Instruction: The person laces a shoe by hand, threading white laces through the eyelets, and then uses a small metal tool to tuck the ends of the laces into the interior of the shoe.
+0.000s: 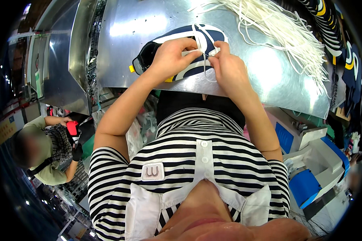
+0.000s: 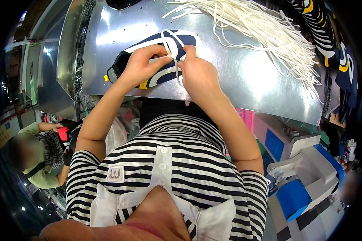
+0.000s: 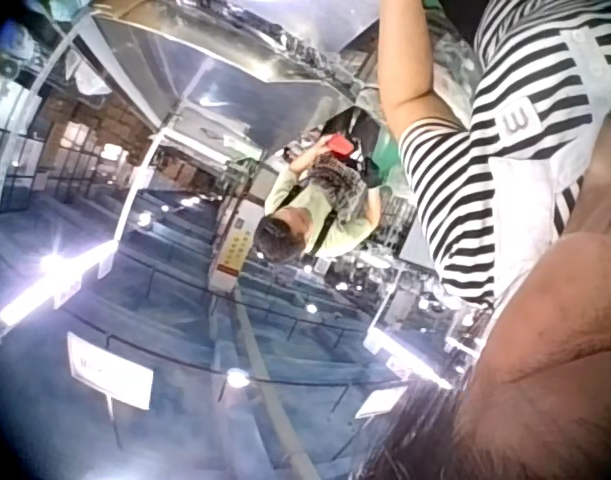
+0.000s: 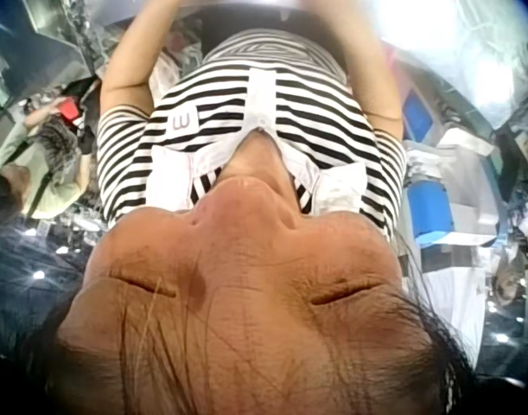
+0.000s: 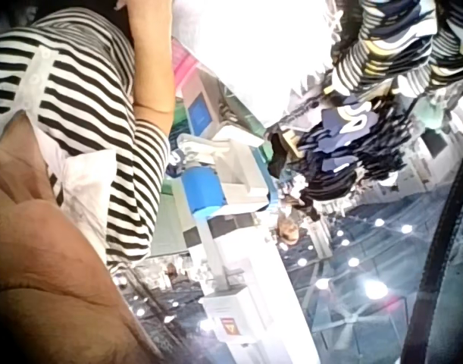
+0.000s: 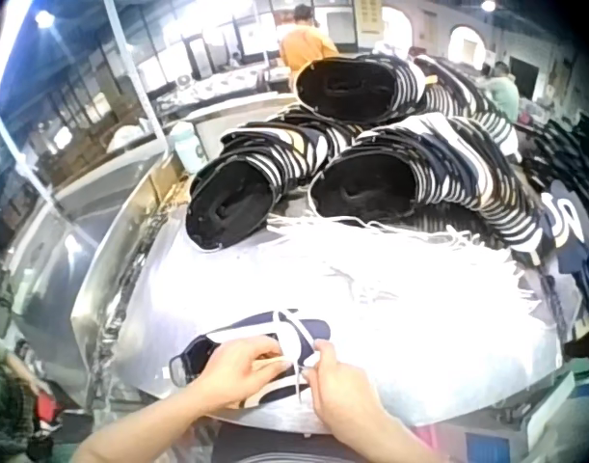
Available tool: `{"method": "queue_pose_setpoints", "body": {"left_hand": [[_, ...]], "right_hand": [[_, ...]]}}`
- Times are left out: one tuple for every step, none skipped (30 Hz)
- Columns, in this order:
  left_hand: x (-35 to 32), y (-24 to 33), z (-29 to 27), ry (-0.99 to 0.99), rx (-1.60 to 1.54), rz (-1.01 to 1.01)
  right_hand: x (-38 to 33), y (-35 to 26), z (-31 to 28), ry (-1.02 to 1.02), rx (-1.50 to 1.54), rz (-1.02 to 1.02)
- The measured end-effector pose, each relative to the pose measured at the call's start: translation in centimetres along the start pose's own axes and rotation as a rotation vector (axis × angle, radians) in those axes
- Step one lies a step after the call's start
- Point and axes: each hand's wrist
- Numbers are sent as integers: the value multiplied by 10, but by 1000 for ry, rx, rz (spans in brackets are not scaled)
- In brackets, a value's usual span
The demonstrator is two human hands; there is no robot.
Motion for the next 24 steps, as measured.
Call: {"method": "queue_pose_setpoints", "body": {"left_hand": [[-1, 1, 0, 1, 30, 15], [-3, 3, 1, 2, 60, 30], [-5, 5, 2, 3, 90, 44], [-5, 8, 1, -21, 91, 37], [-7, 8, 2, 1, 74, 54], [-10, 6, 4, 24, 57, 71], [-12, 8, 7, 48, 34, 88], [-14, 13, 10, 77, 179, 149], [-14, 16, 9, 58, 192, 140], [-15, 17, 7, 47, 209, 129], [-15, 18, 5, 35, 227, 118], [-15, 16, 2, 54, 254, 176], [-18, 19, -2, 81, 273, 187], [-23, 23, -6, 113, 293, 199], [-30, 25, -10, 143, 314, 207], [-36, 21, -13, 234, 359, 243], [-42, 17, -18, 292, 423, 266], [-46, 12, -24, 267, 443, 316], [-53, 10, -27, 234, 455, 359], [-55, 11, -22, 236, 471, 436], [-54, 13, -20, 247, 491, 517], [-54, 11, -14, 269, 530, 528], [-52, 12, -15, 272, 496, 476], [-48, 12, -19, 275, 461, 424]], "right_hand": [[2, 0, 0, 4, -23, -12], [4, -1, 1, 8, -45, -25], [5, -5, 1, -44, -82, 12], [9, -13, 0, -95, -117, 48], [12, -19, 0, -146, -153, 84], [14, -20, 5, -130, -165, 53], [15, -18, 13, -119, -181, 24], [16, -17, 16, -107, -196, -5], [15, -18, 15, -114, -190, 15], [15, -21, 13, -121, -184, 26], [17, -23, 12, -127, -177, 37], [15, -15, 13, -63, -127, -19], [10, -17, 4, -55, -74, -37], [-1, -22, -7, -48, -24, -60], [-14, -25, -19, -44, 29, -80], [-25, -21, -33, -27, 46, -56], [-31, -11, -47, -10, 65, -26], [-26, -2, -65, -11, 60, 180], [-20, 2, -78, -17, 52, 398], [-9, 15, -69, 75, 315, 285], [7, 26, -61, 170, 571, 159], [18, 14, -58, 67, 658, 207], [25, 21, -42, -13, 696, 241], [31, 22, -31, 22, 763, 218]]}}
Point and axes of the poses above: each hand's wrist, its own x-axis towards the middle knuckle, its own z-axis out of the palm, y = z × x, and after that the axes turned 2 degrees about x, right-handed
